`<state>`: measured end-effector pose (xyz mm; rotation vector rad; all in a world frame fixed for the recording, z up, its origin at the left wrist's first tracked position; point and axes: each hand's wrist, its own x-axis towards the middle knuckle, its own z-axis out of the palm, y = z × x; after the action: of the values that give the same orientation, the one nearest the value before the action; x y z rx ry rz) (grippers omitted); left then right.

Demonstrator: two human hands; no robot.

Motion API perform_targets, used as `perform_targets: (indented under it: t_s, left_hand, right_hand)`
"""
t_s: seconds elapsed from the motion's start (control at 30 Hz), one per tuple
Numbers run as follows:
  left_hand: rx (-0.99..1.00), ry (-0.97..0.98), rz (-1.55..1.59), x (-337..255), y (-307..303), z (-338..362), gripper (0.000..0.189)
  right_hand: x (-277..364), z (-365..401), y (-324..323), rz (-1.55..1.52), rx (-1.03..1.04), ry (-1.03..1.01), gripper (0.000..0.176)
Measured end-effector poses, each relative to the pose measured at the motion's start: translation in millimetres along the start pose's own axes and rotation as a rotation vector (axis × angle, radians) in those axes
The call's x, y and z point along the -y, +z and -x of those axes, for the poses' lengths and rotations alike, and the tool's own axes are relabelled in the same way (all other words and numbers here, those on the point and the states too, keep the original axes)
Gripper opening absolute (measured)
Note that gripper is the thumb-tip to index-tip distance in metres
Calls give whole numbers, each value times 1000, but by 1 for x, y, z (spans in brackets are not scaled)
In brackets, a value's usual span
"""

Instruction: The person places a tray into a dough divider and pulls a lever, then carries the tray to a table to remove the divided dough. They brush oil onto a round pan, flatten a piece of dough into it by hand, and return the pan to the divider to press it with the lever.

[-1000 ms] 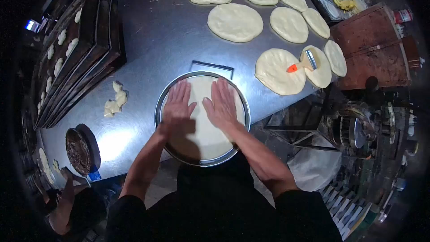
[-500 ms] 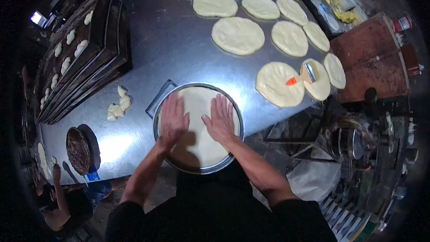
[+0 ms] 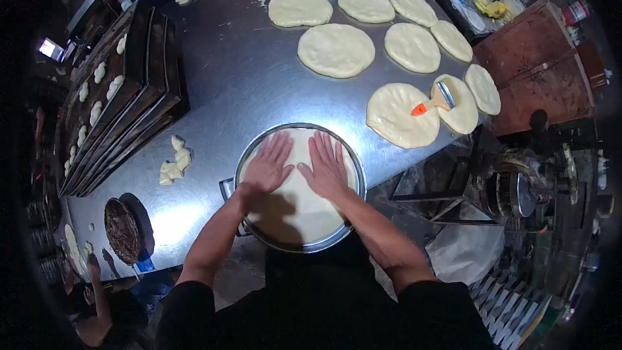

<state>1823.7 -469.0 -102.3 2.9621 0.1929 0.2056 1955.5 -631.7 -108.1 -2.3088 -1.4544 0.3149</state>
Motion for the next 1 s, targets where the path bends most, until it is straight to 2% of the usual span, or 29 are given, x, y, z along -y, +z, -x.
perform_targets:
  t_s: [0.03, 0.1, 0.17, 0.2, 0.23, 0.27, 0.3, 0.33, 0.37, 0.4, 0.5, 0.57, 0.6, 0.63, 0.67, 0.7, 0.77, 0.8, 0.83, 0.9, 0.93, 1.0]
  left_hand:
    - [4, 1, 5, -2, 2, 3, 63]
    - [-49, -129, -64, -9, 4, 9, 65]
    - [-58, -184, -46, -23, -5, 16, 63]
    - [-15, -290, -29, -30, -7, 24, 63]
    - [1, -395, -27, -29, -12, 20, 62]
    - [145, -467, -28, -26, -17, 17, 63]
    - [128, -462, -30, -20, -16, 1, 63]
    - [32, -239, -20, -16, -12, -12, 64]
    - [-46, -12, -3, -13, -6, -16, 65]
    - [15, 67, -38, -6, 0, -23, 64]
    - [22, -61, -104, -3, 13, -13, 69]
    - [9, -119, -83, -16, 11, -2, 67]
    - [9, -226, -83, -23, 9, 5, 65]
    - [-8, -333, -91, -26, 5, 5, 64]
    - [134, -416, -139, -30, -5, 4, 61]
    - [119, -408, -149, -26, -8, -11, 61]
    - [27, -182, -225, -31, -4, -18, 62]
    - [-5, -93, -128, -21, 11, -22, 66]
    - [-4, -88, -127, -20, 14, -21, 66]
    - [78, -261, -90, -21, 16, -21, 70]
    - [136, -301, -88, -25, 13, -21, 73]
    - [115, -347, -89, -28, 13, -13, 72]
  right_hand:
    - [-4, -5, -4, -60, 21, -22, 71]
    - [-19, -4, -2, -30, -48, -72, 70]
    - [-22, -21, -10, -33, 40, -228, 68]
    - [-27, -34, -13, -135, 149, -232, 66]
    - [-24, -30, -15, -132, 131, -231, 66]
    - [-17, -23, -19, -105, 13, -137, 67]
    - [-14, -12, -19, -80, -89, -39, 67]
    - [-18, 1, 0, 62, -62, 14, 68]
    - [-14, 8, 0, 50, -45, 34, 68]
    - [-18, 0, -4, 21, -23, 0, 68]
    - [-31, -12, -15, 20, -49, -83, 67]
    - [-37, -26, -19, 7, 32, -221, 66]
    - [-41, -38, -22, -72, 93, -278, 66]
    - [-36, -31, -22, -72, 84, -281, 66]
    - [-29, -25, -21, -55, -5, -189, 66]
    - [-28, -23, -20, -42, -88, -88, 66]
    - [-27, -11, -16, -51, -55, -67, 66]
    - [-30, -11, -16, -46, -39, -72, 66]
    - [-34, -14, -17, -37, -31, -84, 66]
    - [-50, -17, -24, -30, -69, -104, 68]
    - [-52, -22, -26, -16, -25, -136, 68]
    - [-51, -19, -30, -12, 7, -164, 67]
